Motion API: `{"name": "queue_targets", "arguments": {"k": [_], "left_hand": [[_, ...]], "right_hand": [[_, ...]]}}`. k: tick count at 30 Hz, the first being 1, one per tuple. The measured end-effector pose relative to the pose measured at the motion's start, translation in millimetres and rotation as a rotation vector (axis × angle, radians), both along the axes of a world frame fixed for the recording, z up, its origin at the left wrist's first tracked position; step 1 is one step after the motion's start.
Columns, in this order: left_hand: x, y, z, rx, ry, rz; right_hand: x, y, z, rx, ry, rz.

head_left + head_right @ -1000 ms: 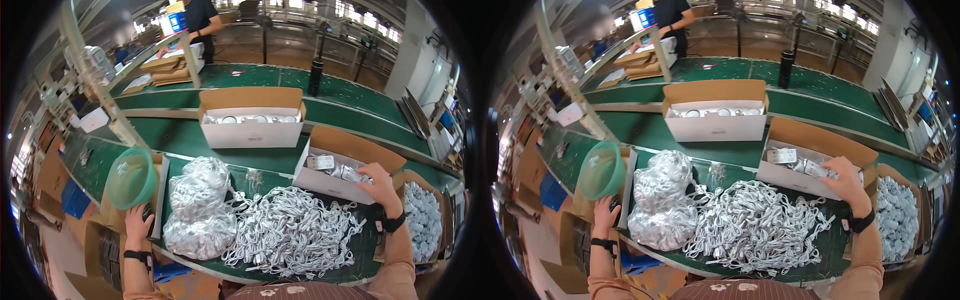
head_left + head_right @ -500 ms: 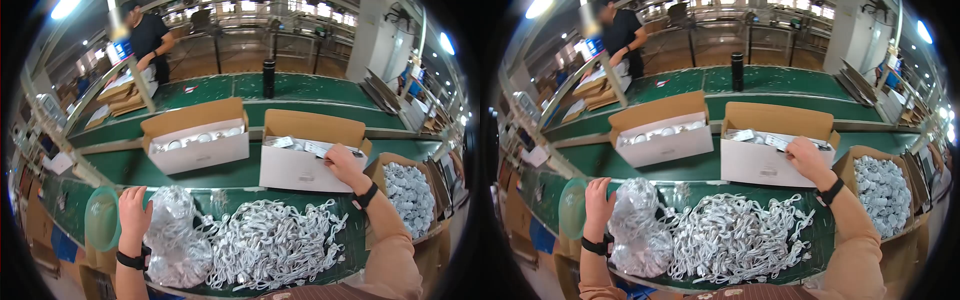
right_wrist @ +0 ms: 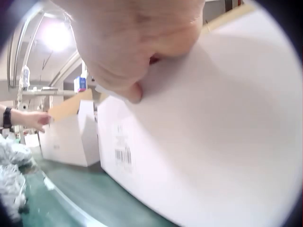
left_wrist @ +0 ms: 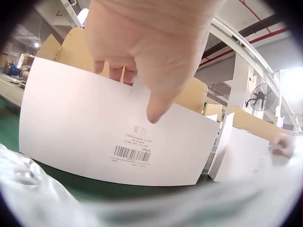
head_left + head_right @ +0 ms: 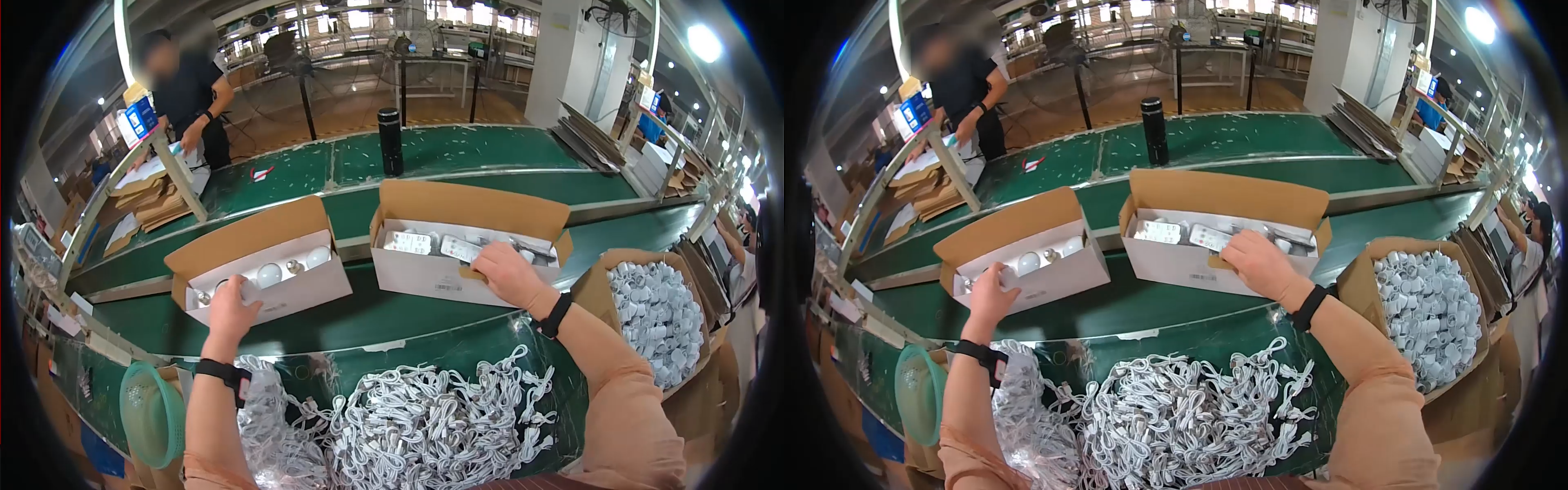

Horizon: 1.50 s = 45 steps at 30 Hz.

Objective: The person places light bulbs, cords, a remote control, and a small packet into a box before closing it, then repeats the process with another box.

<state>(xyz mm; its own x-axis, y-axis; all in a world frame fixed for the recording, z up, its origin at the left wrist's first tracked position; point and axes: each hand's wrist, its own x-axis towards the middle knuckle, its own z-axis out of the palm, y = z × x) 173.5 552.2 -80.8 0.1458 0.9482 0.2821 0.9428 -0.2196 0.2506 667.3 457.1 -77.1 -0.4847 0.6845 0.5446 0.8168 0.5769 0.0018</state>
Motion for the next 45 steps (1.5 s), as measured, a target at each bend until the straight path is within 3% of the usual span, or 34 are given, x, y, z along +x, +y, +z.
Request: {"name": "queue_targets", "arguments": {"k": [4,6,8,11,14,21,23,26,29,31,32,38,40,42,45], "left_hand": [[-11.1,-1.6,6.6,-0.197,0.001,-0.066],[-7.5,-6.9,7.6,-0.164,-0.006,-0.13],[-14.8,-14.2,-5.7,0.046,0.056,-0.177],[-2.7,-37.5,3.1,0.004,-0.007,-0.179],[11.5,-56.5,7.1,-0.024,-0.118,-0.274],[48.9,-95.2,13.7,-0.011,-0.069,-0.421],[67.0,-104.3,12.2,0.042,-0.091,-0.452],[95.9,-110.6,12.1,0.025,-0.129,-0.506],[134.5,-119.1,20.2,-0.02,-0.162,-0.558],[164.5,-127.1,22.0,-0.03,-0.141,-0.607],[179.9,-130.7,21.4,-0.041,-0.119,-0.632],[271.0,-156.6,10.4,0.017,-0.097,-0.701],[296.1,-162.2,8.6,0.027,-0.101,-0.723],[315.3,-165.8,6.8,0.025,-0.111,-0.764],[325.7,-169.2,7.7,-0.018,-0.103,-0.729]], "right_hand": [[-1.3,4.7,-5.1,0.008,-0.039,-0.013],[2.1,10.1,-7.2,-0.013,-0.045,-0.007],[1.7,16.1,-11.1,-0.052,-0.042,0.05],[-13.7,20.0,-6.2,-0.078,0.064,0.048],[-28.7,-3.3,13.5,-0.096,0.087,-0.023],[-18.6,-91.3,37.9,-0.161,0.214,-0.183],[-3.8,-125.6,29.9,-0.3,0.293,-0.216],[22.8,-171.3,5.8,-0.616,0.085,-0.245],[32.5,-193.7,-28.7,-0.877,0.078,-0.421],[33.9,-195.4,-62.9,-0.855,0.173,-0.362],[21.7,-194.7,-57.7,-0.869,0.071,-0.352],[0.2,-202.8,-72.6,-0.801,0.308,-0.361],[4.8,-203.5,-62.8,-0.994,0.349,-0.325],[12.2,-206.9,-65.1,-0.978,0.386,-0.298],[22.2,-209.6,-60.4,-0.943,0.674,-0.319]]}}
